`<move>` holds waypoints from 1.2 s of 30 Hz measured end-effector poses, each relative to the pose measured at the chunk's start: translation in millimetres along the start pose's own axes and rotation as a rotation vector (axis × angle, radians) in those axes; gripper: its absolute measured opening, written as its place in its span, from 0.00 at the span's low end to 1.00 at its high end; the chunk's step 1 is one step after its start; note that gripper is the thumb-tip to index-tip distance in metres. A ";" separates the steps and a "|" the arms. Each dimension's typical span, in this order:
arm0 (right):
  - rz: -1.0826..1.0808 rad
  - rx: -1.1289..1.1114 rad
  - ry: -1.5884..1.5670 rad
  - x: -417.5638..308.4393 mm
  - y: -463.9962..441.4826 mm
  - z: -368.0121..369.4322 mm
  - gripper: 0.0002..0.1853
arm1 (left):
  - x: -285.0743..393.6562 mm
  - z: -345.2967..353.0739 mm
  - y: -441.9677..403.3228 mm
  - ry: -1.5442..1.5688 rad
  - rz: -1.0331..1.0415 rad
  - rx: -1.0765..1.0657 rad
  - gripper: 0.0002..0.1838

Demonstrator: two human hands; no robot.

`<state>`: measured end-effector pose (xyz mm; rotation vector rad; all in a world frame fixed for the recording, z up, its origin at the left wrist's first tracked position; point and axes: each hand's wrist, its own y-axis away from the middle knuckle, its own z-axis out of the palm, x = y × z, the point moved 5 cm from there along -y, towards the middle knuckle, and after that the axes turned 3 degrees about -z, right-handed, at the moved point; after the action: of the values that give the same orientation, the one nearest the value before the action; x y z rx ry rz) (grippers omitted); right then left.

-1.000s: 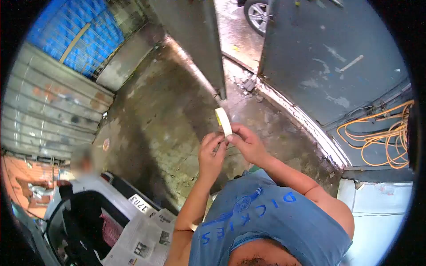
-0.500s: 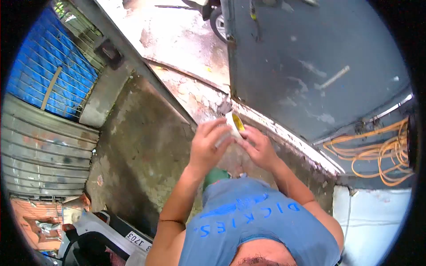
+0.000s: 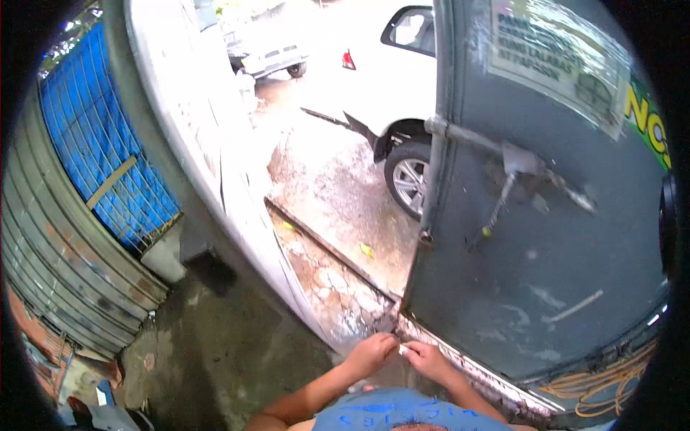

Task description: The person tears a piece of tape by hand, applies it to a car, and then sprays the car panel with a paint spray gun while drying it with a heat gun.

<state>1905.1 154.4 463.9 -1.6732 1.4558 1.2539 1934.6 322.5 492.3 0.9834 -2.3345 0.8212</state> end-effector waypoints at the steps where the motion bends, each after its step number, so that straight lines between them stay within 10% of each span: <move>1: 0.013 0.000 0.025 0.9 -18.9 -2.6 0.19 | -16.2 -0.3 -10.3 0.012 -0.043 -0.003 0.07; 12: -0.306 -0.133 0.233 -19.3 -172.9 -12.2 0.18 | -148.1 3.0 -69.0 0.191 -0.572 -0.054 0.11; 23: -0.617 -0.170 0.191 -94.0 -319.1 -96.7 0.16 | -235.2 -51.8 -192.8 0.377 -0.597 0.023 0.08; 29: -0.094 -0.129 -0.385 -78.8 -368.2 -131.0 0.14 | -216.9 -132.4 -275.8 1.254 -0.466 -0.201 0.15; 36: 0.031 0.079 -0.854 -64.1 -386.9 -156.4 0.14 | -231.1 -127.0 -388.4 0.869 0.014 -0.482 0.17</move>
<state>2322.2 132.6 525.8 -0.8593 0.9707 1.6177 2396.8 298.5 571.4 0.2956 -1.6433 0.4955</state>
